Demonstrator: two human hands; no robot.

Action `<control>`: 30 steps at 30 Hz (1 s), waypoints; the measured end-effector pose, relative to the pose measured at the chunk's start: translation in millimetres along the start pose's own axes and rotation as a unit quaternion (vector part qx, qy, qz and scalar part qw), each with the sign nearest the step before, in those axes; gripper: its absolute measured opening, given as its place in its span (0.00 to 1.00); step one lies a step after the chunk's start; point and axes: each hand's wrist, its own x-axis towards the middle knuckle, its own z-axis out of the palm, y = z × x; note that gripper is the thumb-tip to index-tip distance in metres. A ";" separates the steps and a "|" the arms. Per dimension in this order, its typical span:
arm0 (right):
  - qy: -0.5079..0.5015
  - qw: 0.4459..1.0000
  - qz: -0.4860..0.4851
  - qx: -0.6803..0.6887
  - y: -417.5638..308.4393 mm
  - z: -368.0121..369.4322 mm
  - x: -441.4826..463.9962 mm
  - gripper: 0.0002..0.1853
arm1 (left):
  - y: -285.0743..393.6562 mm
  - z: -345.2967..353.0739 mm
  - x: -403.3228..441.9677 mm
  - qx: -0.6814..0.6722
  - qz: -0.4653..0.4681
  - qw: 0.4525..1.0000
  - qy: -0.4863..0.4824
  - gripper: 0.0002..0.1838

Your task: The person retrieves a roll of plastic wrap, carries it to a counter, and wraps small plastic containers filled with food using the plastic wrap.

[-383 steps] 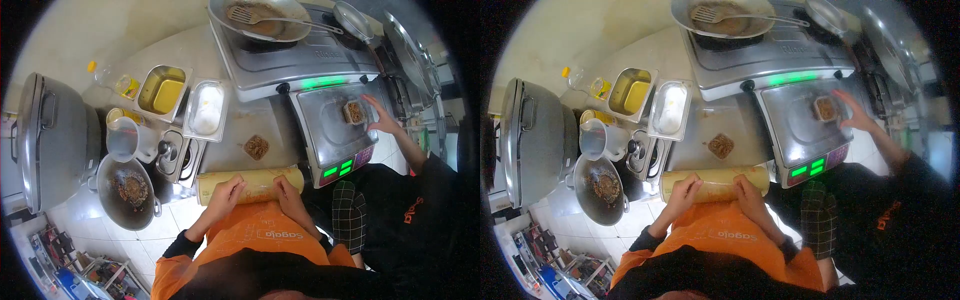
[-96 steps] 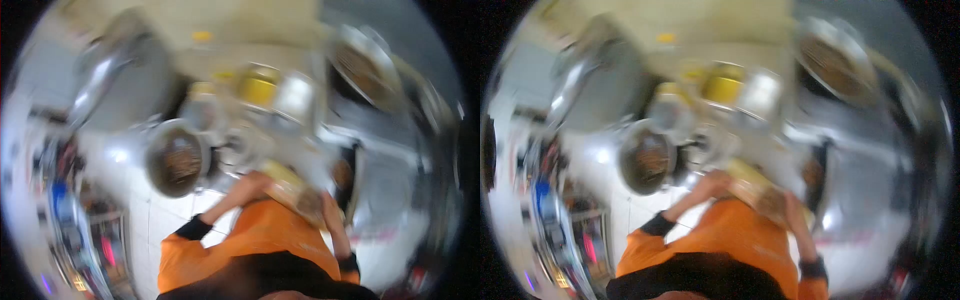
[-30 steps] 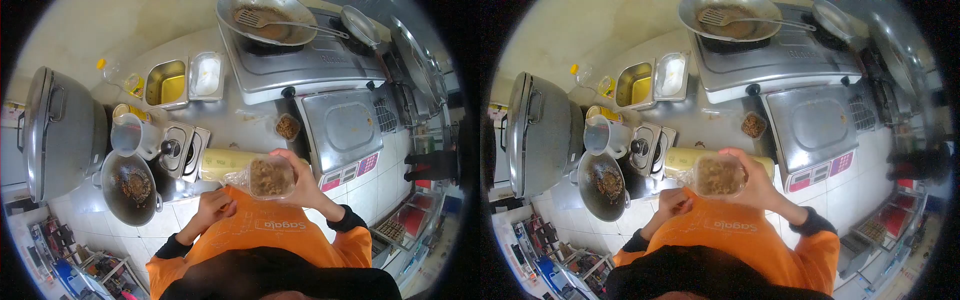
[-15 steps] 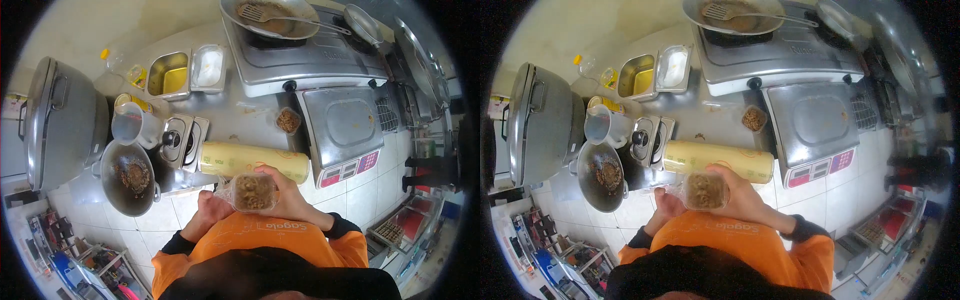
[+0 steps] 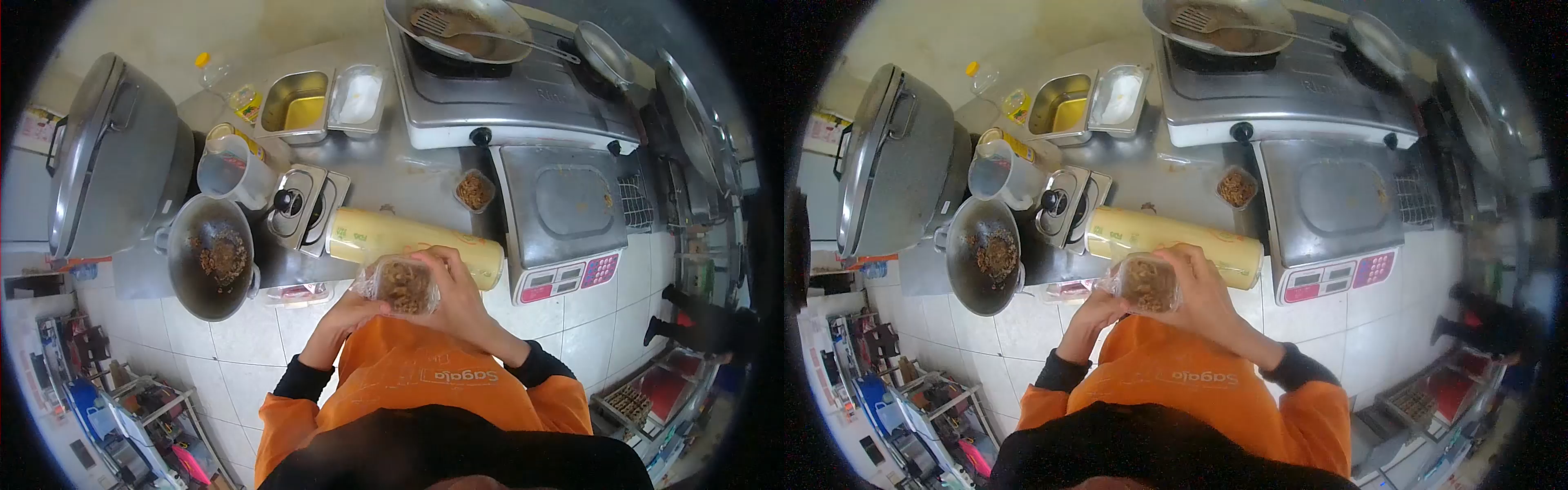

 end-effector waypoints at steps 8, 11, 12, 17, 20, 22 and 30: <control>-0.231 0.970 -0.005 0.078 19.1 -34.8 59.6 0.25 | -12.3 -14.9 -25.4 0.089 -0.103 0.988 0.075 0.48; -0.248 0.935 -0.235 0.097 46.0 22.1 99.2 0.26 | -53.0 -66.2 -17.8 0.115 -0.080 0.989 0.051 0.46; -0.253 0.933 -0.238 0.098 46.2 35.8 109.1 0.26 | -61.5 -79.0 -19.1 0.098 -0.102 0.987 0.070 0.41; -0.589 0.771 -0.241 -0.006 37.7 65.5 149.8 0.14 | -22.5 -20.9 -18.0 -0.065 -0.067 0.985 0.143 0.30; -0.559 0.777 -0.266 0.112 52.4 65.3 151.9 0.06 | -24.3 -17.7 -11.8 -0.078 -0.065 0.993 0.067 0.30; -0.585 0.766 -0.236 0.124 60.2 59.5 152.2 0.06 | -24.1 -2.6 -11.2 -0.041 -0.114 0.975 0.188 0.32; -0.583 0.757 -0.272 0.115 74.6 60.6 153.4 0.10 | -35.7 13.1 1.9 0.017 0.029 0.966 0.257 0.25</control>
